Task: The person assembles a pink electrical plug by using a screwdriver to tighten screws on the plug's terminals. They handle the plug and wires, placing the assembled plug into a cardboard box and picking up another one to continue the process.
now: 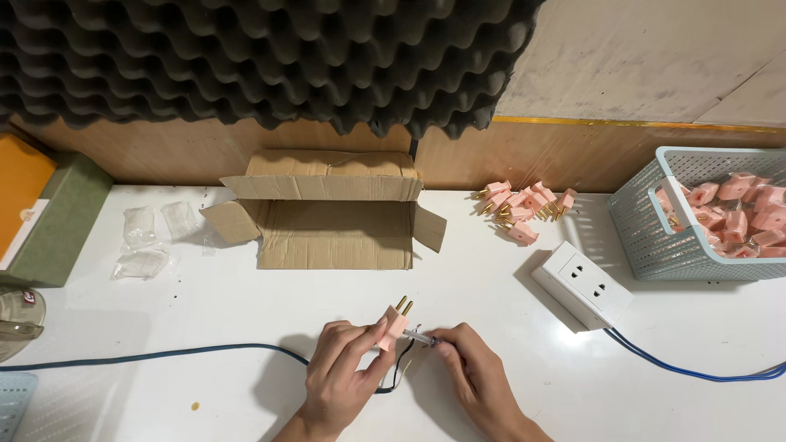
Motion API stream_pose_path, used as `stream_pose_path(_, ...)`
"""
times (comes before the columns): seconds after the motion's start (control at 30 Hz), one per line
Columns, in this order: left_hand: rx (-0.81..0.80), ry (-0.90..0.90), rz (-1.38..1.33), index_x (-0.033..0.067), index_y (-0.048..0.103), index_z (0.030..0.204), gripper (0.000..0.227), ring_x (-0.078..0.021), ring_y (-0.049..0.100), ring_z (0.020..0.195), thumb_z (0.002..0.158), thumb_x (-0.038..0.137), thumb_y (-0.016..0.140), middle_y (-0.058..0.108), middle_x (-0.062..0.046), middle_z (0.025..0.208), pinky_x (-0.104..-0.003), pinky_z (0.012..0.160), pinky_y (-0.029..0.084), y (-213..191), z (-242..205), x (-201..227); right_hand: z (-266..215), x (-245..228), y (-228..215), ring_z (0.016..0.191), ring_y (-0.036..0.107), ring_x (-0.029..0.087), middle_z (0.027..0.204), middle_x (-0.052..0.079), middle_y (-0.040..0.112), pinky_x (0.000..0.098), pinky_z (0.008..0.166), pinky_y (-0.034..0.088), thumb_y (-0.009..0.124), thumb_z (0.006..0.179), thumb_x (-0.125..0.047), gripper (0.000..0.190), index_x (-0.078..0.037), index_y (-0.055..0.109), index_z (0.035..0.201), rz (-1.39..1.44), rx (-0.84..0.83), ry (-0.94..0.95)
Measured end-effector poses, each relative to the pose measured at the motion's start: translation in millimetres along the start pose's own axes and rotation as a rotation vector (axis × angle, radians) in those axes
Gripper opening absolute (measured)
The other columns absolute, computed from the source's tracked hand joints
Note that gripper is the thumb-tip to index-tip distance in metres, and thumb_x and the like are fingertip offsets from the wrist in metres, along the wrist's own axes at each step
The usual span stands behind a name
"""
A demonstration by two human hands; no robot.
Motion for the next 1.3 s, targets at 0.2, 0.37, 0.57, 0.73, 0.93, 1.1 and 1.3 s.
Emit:
stream_pose_path(0.2, 0.012, -0.019, -0.051, 0.0016, 0.077, 0.115, 0.024, -0.0158, 0.070, 0.079, 0.094, -0.001, 0.089, 0.078, -0.003, 0.097, -0.034, 0.073, 0.060, -2.7, 10.9, 5.6, -14.7, 41.6, 4.2, 0.078, 0.076, 0.011, 0.099, 0.002, 0.086, 0.0259, 0.069, 0.062, 0.084, 0.101, -0.019, 0.017, -0.009, 0.074, 0.111, 0.091, 0.072, 0.203)
stream_pose_path(0.37, 0.009, -0.064, -0.058, 0.0024, 0.078, 0.120, 0.027, -0.0186, 0.070, 0.083, 0.095, 0.002, 0.090, 0.079, -0.005, 0.100, -0.034, 0.075, 0.060, -1.7, 6.7, -2.0, -4.6, 3.5, -1.0, 0.076, 0.066, 0.011, 0.093, -0.001, 0.075, 0.0251, 0.067, 0.052, 0.070, 0.110, -0.025, 0.020, -0.011, 0.080, 0.119, -0.069, 0.044, -0.053)
stream_pose_path(0.57, -0.013, -0.067, -0.051, 0.0031, 0.078, 0.121, 0.025, -0.0168, 0.071, 0.084, 0.098, 0.005, 0.087, 0.081, -0.003, 0.101, -0.036, 0.078, 0.061, 2.6, 5.0, -1.0, -12.6, 33.0, 4.4, 0.078, 0.062, 0.011, 0.100, -0.004, 0.082, 0.0278, 0.075, 0.051, 0.074, 0.106, -0.029, 0.025, -0.017, 0.072, 0.129, -0.010, -0.034, 0.255)
stream_pose_path(0.73, -0.028, -0.069, -0.015, 0.0009, 0.078, 0.117, 0.021, -0.0193, 0.072, 0.085, 0.100, 0.008, 0.086, 0.084, -0.005, 0.107, -0.038, 0.081, 0.064, 2.1, 7.8, 0.3, -20.7, 41.8, 3.9, 0.062, 0.053, 0.009, 0.084, -0.005, 0.082, 0.0252, 0.064, 0.048, 0.082, 0.104, -0.022, 0.017, -0.013, 0.075, 0.117, 0.015, 0.034, 0.166)
stream_pose_path(0.93, -0.043, -0.081, -0.002, 0.0015, 0.077, 0.125, 0.024, -0.0186, 0.068, 0.082, 0.102, 0.006, 0.083, 0.079, -0.002, 0.099, -0.035, 0.079, 0.061, 4.9, 3.3, -6.7, -14.5, 18.9, 4.9, 0.058, 0.050, 0.011, 0.080, -0.005, 0.078, 0.0250, 0.056, 0.045, 0.077, 0.107, -0.029, 0.019, -0.012, 0.078, 0.118, -0.061, -0.025, 0.033)
stream_pose_path(1.1, -0.076, -0.121, -0.007, 0.0029, 0.078, 0.125, 0.021, -0.0184, 0.072, 0.086, 0.105, 0.007, 0.080, 0.080, 0.000, 0.099, -0.032, 0.084, 0.062, 6.5, 10.9, -3.0, -12.1, 5.4, 8.0, 0.059, 0.061, 0.013, 0.089, -0.007, 0.078, 0.0275, 0.057, 0.049, 0.049, 0.118, -0.034, 0.038, -0.017, 0.083, 0.114, -0.181, -0.048, -0.030)
stream_pose_path(1.3, -0.073, -0.458, -0.029, 0.0048, 0.085, 0.116, 0.026, -0.0148, 0.068, 0.075, 0.098, 0.023, 0.088, 0.087, -0.001, 0.100, -0.037, 0.106, 0.048, 12.5, -7.4, -24.7, -24.6, 20.8, 9.6, 0.052, 0.052, 0.011, 0.083, -0.003, 0.081, 0.0283, 0.052, 0.043, 0.079, 0.106, -0.026, 0.023, -0.013, 0.063, 0.116, -0.072, 0.011, 0.099)
Point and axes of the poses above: each hand's wrist, its own z-axis towards the middle knuckle, its own y-axis out of the palm, x = y × z, the point moved 4 cm from there along z, towards the middle knuckle
